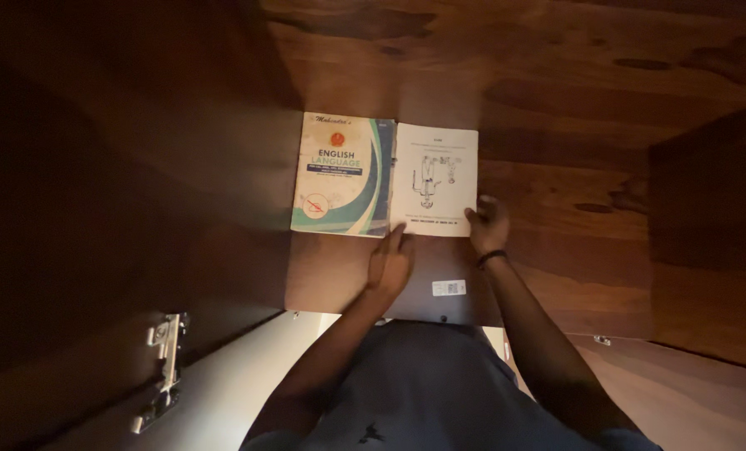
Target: The person folds a pair of trousers on a bed and then places several books into a wooden wardrobe. The person handles the trousers by hand, folding them neatly, and then picks up books one by one to store them on a shelf.
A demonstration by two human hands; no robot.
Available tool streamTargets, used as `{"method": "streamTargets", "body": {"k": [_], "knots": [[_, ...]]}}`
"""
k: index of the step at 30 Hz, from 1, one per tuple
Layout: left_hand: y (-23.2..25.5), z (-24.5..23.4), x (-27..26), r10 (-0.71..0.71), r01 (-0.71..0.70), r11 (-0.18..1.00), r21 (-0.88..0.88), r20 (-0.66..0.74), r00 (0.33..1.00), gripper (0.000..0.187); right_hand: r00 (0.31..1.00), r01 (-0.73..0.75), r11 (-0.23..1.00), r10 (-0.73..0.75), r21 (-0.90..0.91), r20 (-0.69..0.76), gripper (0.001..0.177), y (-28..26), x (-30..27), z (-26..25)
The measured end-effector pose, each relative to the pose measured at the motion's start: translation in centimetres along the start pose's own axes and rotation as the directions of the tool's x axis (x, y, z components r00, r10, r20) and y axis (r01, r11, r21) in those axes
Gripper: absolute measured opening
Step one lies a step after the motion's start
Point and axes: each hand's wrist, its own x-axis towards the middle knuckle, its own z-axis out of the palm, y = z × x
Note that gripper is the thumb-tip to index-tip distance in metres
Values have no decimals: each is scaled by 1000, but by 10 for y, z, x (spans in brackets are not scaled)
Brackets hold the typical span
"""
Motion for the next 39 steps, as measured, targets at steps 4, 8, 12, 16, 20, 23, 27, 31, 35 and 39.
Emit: {"method": "streamTargets", "body": {"k": [4,8,12,16,20,23,27,31,35,39], "knots": [[14,-11,-7,-20,18,1000,24,87,996,25,997,70,906,-56,-417,44,39,-34,-12,-2],[16,-18,-4,-12,11,1000,16,103,995,34,929,370,743,-290,-558,231,53,-88,-33,-3],[22,-22,-11,0,-2,999,38,74,997,38,911,388,743,-222,-545,346,70,-115,-47,-13],[28,-27,-18,-64,67,998,-18,114,991,43,834,542,684,-365,-489,414,67,-100,-49,-24],[40,-25,-31,-140,139,990,13,102,985,49,810,581,660,-408,-477,422,63,-76,-46,-30],[47,-23,-37,-146,145,989,44,30,989,47,781,621,644,-462,-447,419,67,-70,-46,-31],[65,-23,-56,-221,220,975,-22,-78,972,43,797,590,700,-425,-402,430,78,-75,-50,-38],[89,-28,-82,-303,305,952,13,-103,948,41,765,601,728,-406,-330,500,80,-77,-61,-61],[119,-33,-107,-375,380,925,6,-147,915,42,725,625,740,-432,-249,537,75,-71,-81,-89],[143,-46,-127,-410,417,909,16,-153,899,43,665,703,649,-453,-291,594,64,-72,-106,-100]]}}
